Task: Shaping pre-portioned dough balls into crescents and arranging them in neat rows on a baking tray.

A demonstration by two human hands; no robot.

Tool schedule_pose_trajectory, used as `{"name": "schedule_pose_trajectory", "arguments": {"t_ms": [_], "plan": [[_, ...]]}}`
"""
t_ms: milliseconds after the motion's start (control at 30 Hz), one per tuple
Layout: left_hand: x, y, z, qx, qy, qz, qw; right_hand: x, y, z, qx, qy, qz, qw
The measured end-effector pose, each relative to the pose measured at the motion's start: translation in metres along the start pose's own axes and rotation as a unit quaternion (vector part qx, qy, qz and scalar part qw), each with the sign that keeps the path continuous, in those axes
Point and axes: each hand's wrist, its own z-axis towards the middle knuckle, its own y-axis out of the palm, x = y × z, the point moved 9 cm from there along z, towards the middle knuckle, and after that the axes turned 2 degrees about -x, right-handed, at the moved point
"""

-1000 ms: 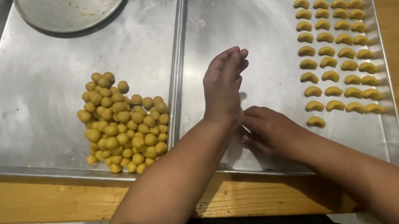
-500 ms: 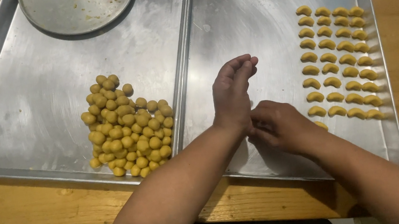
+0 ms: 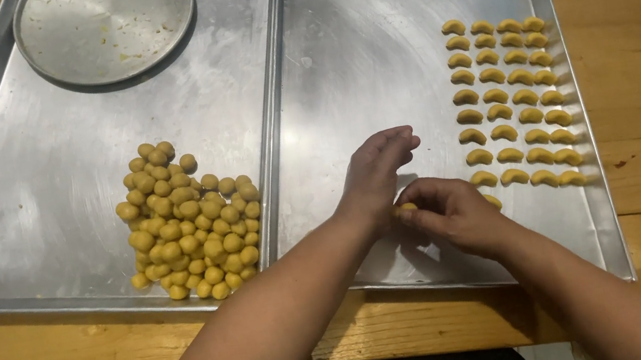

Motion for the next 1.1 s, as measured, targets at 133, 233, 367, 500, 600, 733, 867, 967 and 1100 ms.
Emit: {"name": "schedule_pose_trajectory", "arguments": {"t_ms": [133,233,367,500,600,733,867,967,1100], "plan": [[-0.009,0.008,-0.004,-0.003,-0.046,-0.073,0.996,-0.006,-0.012,0.006,0.04,0.0,0.047,0.998],[-0.029,0.025,-0.016,-0.02,-0.161,-0.179,0.97,-0.019,-0.005,0.005,0.051,-0.016,0.059,0.997],[-0.018,0.019,-0.01,-0.026,-0.129,-0.126,0.983,-0.021,-0.006,0.005,0.065,-0.034,0.054,0.996],[-0.048,0.02,0.015,-0.048,-0.113,-0.197,0.973,-0.045,-0.014,-0.002,0.113,-0.182,-0.044,0.976],[-0.051,0.034,0.009,-0.097,-0.13,-0.292,0.943,-0.063,-0.012,-0.011,0.153,-0.21,-0.104,0.96],[-0.042,0.036,0.006,-0.14,-0.117,-0.36,0.915,-0.099,-0.008,-0.024,0.16,-0.253,-0.165,0.94],[-0.004,0.056,-0.02,-0.219,-0.11,-0.468,0.849,-0.111,-0.02,-0.019,0.163,-0.3,-0.211,0.916],[0.012,0.066,-0.04,-0.237,-0.105,-0.463,0.847,-0.102,0.001,-0.005,0.17,-0.341,-0.334,0.862],[0.011,0.061,-0.032,-0.228,-0.081,-0.455,0.857,-0.094,0.067,-0.011,0.124,-0.407,-0.423,0.8]]}}
